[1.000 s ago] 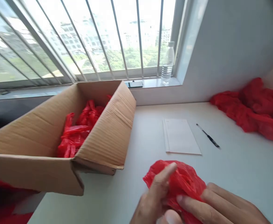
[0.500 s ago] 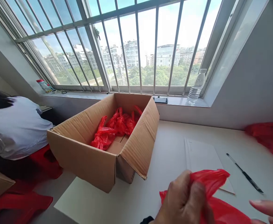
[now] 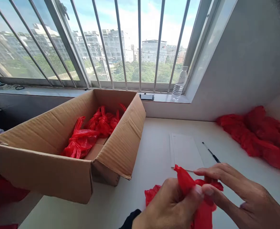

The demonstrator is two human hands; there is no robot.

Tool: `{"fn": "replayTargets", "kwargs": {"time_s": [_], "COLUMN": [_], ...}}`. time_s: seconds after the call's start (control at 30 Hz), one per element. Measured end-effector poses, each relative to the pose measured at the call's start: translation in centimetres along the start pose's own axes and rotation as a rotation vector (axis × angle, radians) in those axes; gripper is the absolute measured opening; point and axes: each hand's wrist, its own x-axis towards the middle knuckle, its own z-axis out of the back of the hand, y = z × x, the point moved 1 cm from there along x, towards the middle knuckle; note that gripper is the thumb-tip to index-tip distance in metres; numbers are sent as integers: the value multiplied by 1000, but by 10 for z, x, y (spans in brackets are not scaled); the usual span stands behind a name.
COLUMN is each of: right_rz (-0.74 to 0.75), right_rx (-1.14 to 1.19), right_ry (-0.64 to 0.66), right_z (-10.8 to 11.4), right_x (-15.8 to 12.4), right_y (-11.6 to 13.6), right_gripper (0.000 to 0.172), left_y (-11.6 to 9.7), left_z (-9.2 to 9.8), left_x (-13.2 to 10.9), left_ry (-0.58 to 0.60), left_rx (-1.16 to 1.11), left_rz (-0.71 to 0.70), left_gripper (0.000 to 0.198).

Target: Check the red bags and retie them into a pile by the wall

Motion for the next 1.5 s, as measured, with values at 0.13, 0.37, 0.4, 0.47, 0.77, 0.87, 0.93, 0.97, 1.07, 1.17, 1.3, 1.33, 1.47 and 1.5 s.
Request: {"fn": "replayTargets", "kwargs": {"time_s": [0.13,0.37,0.4,0.47,0.77,0.87,0.93,0.97,1.07,1.17,1.3,1.33,1.47,1.5], "right_rz": [24,-168,-224,-358,-434,-371,-368,-377,-417,-538,-727,-763,-753,-682], "right_rx": [63,263,310,443,770,924,944,907,623,387,380,385,328,308], "right_ry": [-5,74,129,247,380,458,412,357,185,101,76,59,-151,-181], "right_z": [1,-11,-14,-23,-45,-50,-51,-50,-42,-32,-35,-40,-70,-80], "right_x": [-2,-3,-2,1,6,8,10,10,5,-16,-55,-62,-73,-74], "right_y": [7,5,3,-1,-24,-30,-28,-26,-28,-51,-82,-82,-50,-39], "right_gripper": [7,32,37,42,42,35,30,27,20,19,24,25,22,20], "left_y": [-12,-25,-27,-27,16,17,16,16,24,45,74,77,80,82], "left_z": [5,16,17,18,25,27,27,28,36,57,80,80,56,48], "left_x": [14,9,7,7,17,17,18,18,15,-2,-31,-35,-28,-22], "left_ry": [123,238,259,260,-131,-192,-169,-141,-63,-68,-155,-162,-66,-15], "left_rx": [-294,-70,0,188,739,714,776,831,1017,1148,1234,1233,1280,1325], "left_rz": [128,63,26,-100,-799,-823,-814,-821,-819,-729,-514,-471,-553,-588], "left_gripper": [56,29,28,23,38,49,48,48,56,58,58,57,56,58]}}
